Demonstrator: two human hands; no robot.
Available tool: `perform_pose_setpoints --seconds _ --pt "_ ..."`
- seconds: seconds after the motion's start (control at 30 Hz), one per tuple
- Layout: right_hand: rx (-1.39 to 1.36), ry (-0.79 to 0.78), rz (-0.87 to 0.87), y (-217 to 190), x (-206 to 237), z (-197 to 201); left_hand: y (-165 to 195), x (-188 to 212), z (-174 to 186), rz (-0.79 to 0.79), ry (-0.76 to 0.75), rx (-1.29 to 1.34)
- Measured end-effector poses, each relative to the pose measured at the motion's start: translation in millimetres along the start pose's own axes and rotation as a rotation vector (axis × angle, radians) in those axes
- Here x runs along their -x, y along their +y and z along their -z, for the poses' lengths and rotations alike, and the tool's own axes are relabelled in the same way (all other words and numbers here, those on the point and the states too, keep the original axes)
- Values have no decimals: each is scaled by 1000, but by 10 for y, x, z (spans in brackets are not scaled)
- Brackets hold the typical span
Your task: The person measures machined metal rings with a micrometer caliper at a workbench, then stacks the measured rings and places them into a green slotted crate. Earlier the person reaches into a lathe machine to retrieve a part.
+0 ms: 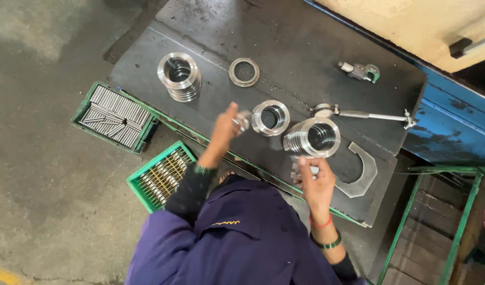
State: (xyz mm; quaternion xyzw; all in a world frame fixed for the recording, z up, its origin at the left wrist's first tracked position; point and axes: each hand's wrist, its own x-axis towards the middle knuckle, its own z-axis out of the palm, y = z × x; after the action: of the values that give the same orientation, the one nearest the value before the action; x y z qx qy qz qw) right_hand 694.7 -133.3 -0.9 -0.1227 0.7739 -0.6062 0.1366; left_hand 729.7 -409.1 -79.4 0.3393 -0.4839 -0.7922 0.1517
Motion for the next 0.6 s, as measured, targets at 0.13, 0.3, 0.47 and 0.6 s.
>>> perform_pose_setpoints --seconds 0.13,0.3,0.47,0.6 --pt "-60 33 58 -317 -193 -123 -7 778 -453 -281 -80 -415" --pt "121 86 201 -541 -108 -86 310 1318 -787 -479 -184 -602" --pt "126 69 368 -536 9 59 434 1446 -840 -604 -282 -641" --pt "-240 155 92 -484 -10 159 326 1452 -835 -535 -297 -422"
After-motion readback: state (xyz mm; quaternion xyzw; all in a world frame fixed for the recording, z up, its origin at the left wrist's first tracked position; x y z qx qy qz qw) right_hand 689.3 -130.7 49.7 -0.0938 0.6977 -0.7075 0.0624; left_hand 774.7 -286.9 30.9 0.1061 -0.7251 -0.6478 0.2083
